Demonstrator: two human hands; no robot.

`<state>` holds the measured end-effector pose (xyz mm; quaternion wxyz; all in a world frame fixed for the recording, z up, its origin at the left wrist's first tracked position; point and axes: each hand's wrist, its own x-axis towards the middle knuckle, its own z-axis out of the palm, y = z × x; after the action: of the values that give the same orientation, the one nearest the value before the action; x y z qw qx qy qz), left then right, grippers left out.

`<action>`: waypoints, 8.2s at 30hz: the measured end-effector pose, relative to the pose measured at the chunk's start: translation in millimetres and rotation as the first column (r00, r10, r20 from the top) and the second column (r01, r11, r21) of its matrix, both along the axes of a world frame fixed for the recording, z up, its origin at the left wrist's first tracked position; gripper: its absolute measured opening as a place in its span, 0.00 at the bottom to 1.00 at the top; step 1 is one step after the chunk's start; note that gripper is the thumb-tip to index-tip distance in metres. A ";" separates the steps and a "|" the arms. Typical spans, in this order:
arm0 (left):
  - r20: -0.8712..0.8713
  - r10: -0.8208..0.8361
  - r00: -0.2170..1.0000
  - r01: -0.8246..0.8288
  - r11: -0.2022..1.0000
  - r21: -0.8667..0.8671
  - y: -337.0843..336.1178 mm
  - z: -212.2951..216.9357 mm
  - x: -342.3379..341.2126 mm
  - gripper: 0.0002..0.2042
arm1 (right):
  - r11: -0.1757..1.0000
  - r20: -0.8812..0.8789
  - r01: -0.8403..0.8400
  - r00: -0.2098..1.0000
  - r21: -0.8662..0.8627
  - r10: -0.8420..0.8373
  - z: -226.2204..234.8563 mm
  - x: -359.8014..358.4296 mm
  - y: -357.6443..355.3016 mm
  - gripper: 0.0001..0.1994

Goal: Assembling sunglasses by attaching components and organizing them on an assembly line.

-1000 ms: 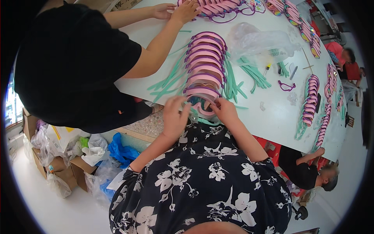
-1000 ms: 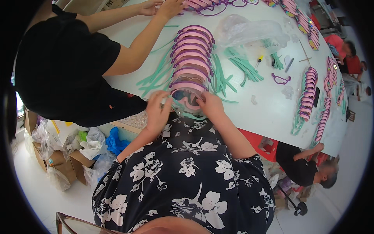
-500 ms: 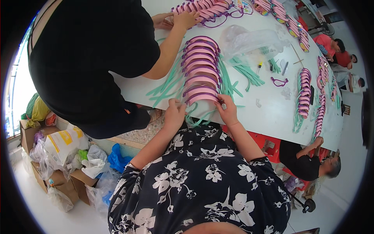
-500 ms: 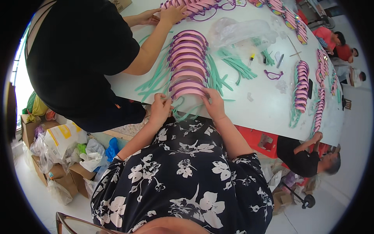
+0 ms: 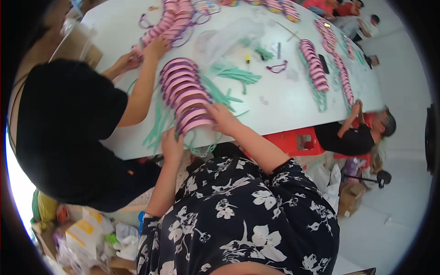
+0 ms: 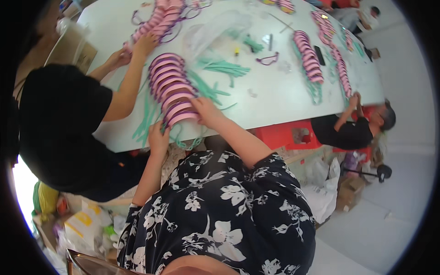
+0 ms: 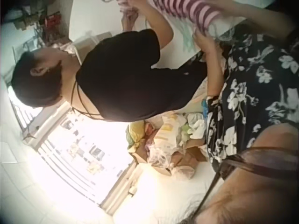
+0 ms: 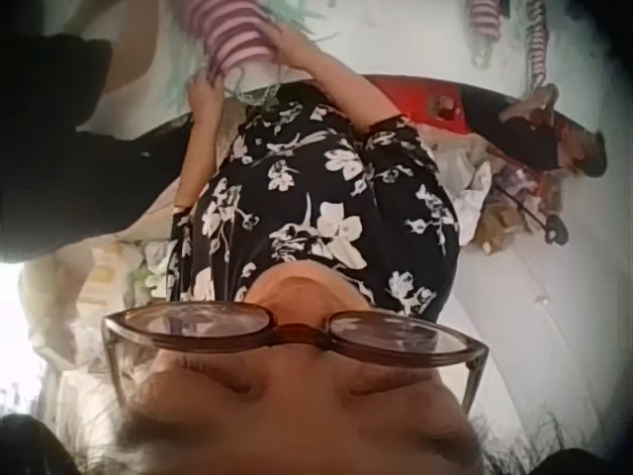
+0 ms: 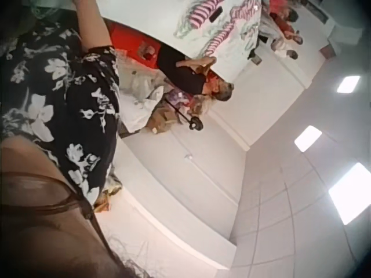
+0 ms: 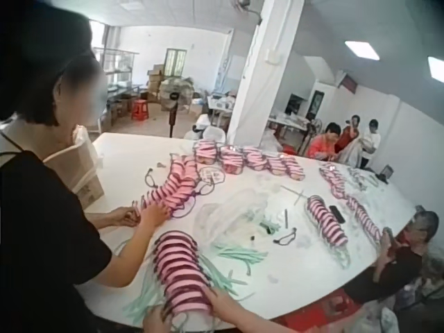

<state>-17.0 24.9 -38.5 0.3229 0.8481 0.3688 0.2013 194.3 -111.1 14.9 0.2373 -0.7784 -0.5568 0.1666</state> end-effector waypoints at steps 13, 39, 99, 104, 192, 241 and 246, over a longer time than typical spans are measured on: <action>0.077 0.017 0.997 -0.034 0.973 0.229 -42.7 22.3 -1.4 0.17 | 0.929 0.108 -0.080 0.993 0.360 0.044 -7.3 24.3 -20.2 0.24; 0.184 -0.302 0.935 0.345 0.895 -0.284 -214.2 27.8 340.8 0.26 | 0.806 0.111 0.591 0.799 0.027 -0.590 -29.2 316.0 -266.9 0.19; 0.071 0.251 0.965 -0.244 0.965 -0.095 -62.3 70.7 80.6 0.11 | 0.391 0.010 0.889 0.401 0.239 -0.916 -32.4 374.3 -205.9 0.09; 0.099 0.258 0.961 -0.246 0.962 -0.119 -63.6 68.6 83.0 0.10 | 0.419 0.118 0.898 0.434 -0.132 -0.893 3.6 364.2 -168.5 0.18; 0.133 -0.248 0.960 0.218 0.954 0.208 -75.5 57.0 9.0 0.08 | 0.972 -0.978 0.106 -0.006 -0.208 -0.208 20.4 0.7 9.4 0.06; 0.396 0.431 0.811 0.241 0.371 -0.897 -58.3 79.8 50.1 0.04 | 0.993 -0.932 0.109 -0.363 -0.045 -0.003 23.1 -2.4 12.6 0.06; 0.406 0.481 0.777 0.304 0.278 -0.911 -56.1 79.5 52.7 0.03 | 0.992 -0.964 0.113 -0.266 -0.063 -0.030 27.1 -5.1 15.9 0.07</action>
<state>35.7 -31.2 41.1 0.8509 0.3368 0.3348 0.2244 189.2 -95.2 42.0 0.6155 -0.3658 -0.1069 0.6899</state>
